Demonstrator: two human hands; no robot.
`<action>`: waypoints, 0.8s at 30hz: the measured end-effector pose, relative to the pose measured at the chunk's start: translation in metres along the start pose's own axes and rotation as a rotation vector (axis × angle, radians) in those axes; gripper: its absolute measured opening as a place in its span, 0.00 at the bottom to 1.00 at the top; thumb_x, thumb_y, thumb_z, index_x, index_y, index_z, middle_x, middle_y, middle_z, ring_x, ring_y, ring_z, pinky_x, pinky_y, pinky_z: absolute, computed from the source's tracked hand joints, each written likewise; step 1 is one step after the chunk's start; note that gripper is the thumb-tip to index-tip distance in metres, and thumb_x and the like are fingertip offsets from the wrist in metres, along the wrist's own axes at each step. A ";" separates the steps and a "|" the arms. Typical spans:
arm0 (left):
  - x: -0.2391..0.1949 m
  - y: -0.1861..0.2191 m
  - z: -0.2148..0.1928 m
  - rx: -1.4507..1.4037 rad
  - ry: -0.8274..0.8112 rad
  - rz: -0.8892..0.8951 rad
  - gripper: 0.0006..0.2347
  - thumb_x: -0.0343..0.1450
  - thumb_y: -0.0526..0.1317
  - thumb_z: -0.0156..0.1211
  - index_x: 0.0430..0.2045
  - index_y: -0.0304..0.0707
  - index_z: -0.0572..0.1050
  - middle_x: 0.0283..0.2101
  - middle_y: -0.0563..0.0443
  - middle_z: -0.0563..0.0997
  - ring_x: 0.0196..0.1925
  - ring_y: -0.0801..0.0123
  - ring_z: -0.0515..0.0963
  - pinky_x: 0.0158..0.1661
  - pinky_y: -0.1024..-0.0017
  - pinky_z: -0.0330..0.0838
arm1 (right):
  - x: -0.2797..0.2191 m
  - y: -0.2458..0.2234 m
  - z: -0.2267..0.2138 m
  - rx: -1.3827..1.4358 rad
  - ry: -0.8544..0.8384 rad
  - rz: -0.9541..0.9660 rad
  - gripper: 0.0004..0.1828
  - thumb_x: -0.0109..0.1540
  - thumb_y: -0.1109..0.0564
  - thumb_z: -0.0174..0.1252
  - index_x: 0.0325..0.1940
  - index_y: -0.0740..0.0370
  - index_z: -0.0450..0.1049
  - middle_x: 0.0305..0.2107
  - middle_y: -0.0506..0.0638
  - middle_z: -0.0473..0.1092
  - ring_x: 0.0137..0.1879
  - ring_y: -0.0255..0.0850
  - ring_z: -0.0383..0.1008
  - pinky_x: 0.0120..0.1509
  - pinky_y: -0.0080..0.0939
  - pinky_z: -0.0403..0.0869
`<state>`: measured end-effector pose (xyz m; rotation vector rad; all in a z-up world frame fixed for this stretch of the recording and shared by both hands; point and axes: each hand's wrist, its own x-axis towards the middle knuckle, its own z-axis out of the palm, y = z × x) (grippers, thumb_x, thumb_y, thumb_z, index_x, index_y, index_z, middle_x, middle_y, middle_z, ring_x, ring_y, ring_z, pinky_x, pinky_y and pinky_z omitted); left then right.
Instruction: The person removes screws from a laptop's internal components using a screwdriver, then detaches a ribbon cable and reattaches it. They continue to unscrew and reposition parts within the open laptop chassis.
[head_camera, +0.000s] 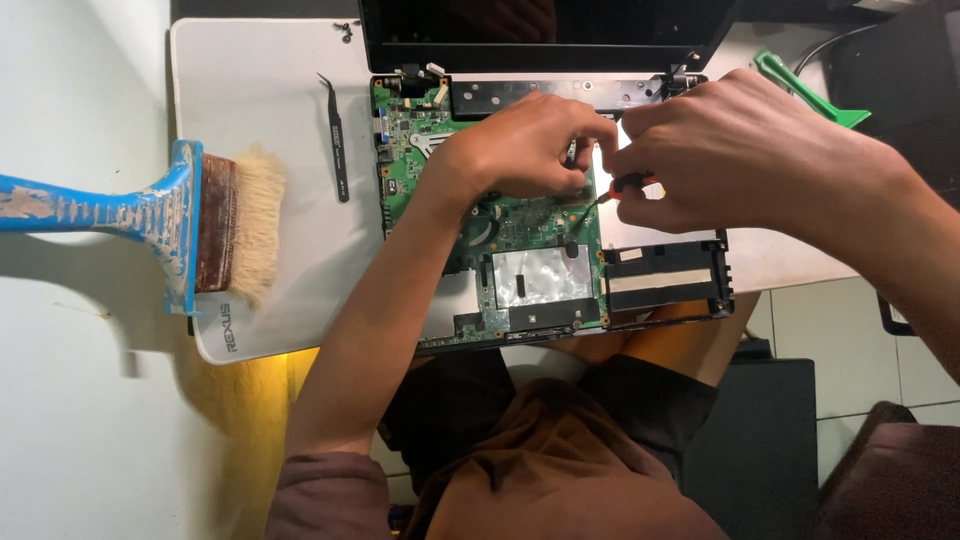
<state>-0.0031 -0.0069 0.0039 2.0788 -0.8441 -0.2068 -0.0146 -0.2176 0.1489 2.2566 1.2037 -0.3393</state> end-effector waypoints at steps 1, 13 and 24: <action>0.000 0.001 -0.001 0.000 0.000 0.000 0.14 0.64 0.32 0.76 0.42 0.49 0.90 0.35 0.60 0.89 0.29 0.68 0.82 0.38 0.63 0.80 | 0.001 -0.001 -0.001 0.000 0.000 0.000 0.17 0.69 0.33 0.69 0.55 0.38 0.89 0.41 0.39 0.88 0.21 0.36 0.84 0.27 0.36 0.78; -0.005 0.011 -0.007 -0.035 -0.033 -0.076 0.16 0.64 0.30 0.75 0.44 0.50 0.90 0.38 0.59 0.89 0.33 0.70 0.83 0.35 0.65 0.80 | -0.003 0.000 -0.002 0.002 0.038 -0.029 0.18 0.65 0.38 0.73 0.58 0.34 0.90 0.48 0.39 0.84 0.33 0.37 0.86 0.34 0.40 0.83; -0.007 0.014 -0.010 -0.057 -0.043 -0.060 0.13 0.65 0.31 0.72 0.43 0.43 0.87 0.38 0.60 0.86 0.33 0.72 0.79 0.34 0.68 0.76 | 0.006 0.002 -0.010 -0.022 -0.007 0.019 0.18 0.69 0.35 0.66 0.51 0.43 0.92 0.46 0.39 0.87 0.26 0.41 0.87 0.29 0.40 0.81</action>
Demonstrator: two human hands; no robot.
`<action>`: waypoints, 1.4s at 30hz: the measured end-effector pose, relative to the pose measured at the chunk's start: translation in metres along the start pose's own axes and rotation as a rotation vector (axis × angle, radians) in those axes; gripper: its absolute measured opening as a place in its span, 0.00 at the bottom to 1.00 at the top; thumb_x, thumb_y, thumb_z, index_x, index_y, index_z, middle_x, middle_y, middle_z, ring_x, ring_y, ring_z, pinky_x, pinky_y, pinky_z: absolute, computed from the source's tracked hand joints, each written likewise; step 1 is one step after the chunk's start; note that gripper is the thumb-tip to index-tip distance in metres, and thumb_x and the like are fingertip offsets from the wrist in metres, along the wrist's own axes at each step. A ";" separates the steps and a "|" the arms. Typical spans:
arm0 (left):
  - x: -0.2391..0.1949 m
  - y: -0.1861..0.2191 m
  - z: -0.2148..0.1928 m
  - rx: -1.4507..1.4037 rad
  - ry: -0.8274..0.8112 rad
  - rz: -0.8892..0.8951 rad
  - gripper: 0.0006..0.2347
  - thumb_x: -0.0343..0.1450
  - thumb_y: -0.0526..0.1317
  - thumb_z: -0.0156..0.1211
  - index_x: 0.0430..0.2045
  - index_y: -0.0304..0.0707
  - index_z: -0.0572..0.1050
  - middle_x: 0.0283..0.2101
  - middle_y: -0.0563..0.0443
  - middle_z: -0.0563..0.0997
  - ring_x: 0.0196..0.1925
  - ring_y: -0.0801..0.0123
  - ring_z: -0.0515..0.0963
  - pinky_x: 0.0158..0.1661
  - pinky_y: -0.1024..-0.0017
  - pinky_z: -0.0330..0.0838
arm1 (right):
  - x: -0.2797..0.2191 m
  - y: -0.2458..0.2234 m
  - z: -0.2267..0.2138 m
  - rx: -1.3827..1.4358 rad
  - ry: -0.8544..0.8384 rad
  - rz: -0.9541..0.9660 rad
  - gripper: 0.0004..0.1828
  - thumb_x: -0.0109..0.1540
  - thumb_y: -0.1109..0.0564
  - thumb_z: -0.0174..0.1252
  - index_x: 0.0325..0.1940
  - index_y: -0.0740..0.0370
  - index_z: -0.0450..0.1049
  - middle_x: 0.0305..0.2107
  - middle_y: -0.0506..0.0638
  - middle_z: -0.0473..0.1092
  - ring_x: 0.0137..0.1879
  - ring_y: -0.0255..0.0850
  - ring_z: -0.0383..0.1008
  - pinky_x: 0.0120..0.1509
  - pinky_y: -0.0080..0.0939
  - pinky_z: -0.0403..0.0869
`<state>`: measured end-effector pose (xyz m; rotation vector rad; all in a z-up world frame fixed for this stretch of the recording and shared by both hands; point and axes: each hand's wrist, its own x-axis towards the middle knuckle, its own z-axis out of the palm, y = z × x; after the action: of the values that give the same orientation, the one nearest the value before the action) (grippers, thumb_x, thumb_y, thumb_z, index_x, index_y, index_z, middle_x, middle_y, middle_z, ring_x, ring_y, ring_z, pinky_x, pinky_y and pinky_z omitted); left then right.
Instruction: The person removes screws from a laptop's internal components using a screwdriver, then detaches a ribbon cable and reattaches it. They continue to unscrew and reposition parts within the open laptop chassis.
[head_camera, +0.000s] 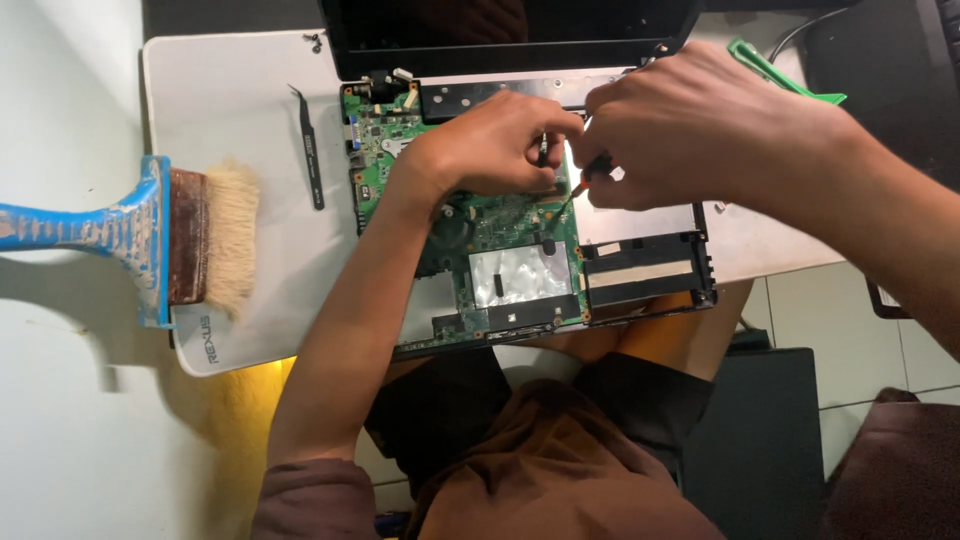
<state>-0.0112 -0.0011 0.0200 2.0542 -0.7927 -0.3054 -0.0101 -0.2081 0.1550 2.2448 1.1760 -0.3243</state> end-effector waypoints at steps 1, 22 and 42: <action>0.001 -0.002 0.001 0.002 -0.001 0.001 0.13 0.65 0.31 0.72 0.43 0.43 0.87 0.38 0.60 0.86 0.33 0.72 0.79 0.34 0.68 0.76 | -0.001 -0.001 0.002 0.001 0.002 0.002 0.18 0.69 0.35 0.66 0.51 0.43 0.92 0.46 0.39 0.87 0.26 0.41 0.87 0.29 0.40 0.81; 0.003 0.013 -0.001 0.025 -0.012 -0.014 0.15 0.64 0.44 0.90 0.44 0.50 0.95 0.37 0.59 0.86 0.32 0.71 0.80 0.35 0.66 0.77 | -0.014 0.007 0.024 -0.146 0.225 -0.067 0.15 0.71 0.29 0.65 0.55 0.27 0.90 0.52 0.41 0.85 0.52 0.34 0.84 0.59 0.41 0.81; 0.009 -0.004 0.006 0.082 -0.006 0.089 0.07 0.66 0.36 0.86 0.36 0.50 0.95 0.35 0.59 0.86 0.29 0.71 0.76 0.32 0.64 0.76 | -0.016 -0.001 0.017 -0.039 0.269 -0.132 0.13 0.71 0.36 0.68 0.45 0.38 0.91 0.50 0.39 0.85 0.54 0.39 0.85 0.66 0.47 0.80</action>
<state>-0.0054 -0.0093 0.0140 2.0878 -0.9108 -0.2336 -0.0194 -0.2283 0.1484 2.2307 1.4596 -0.0494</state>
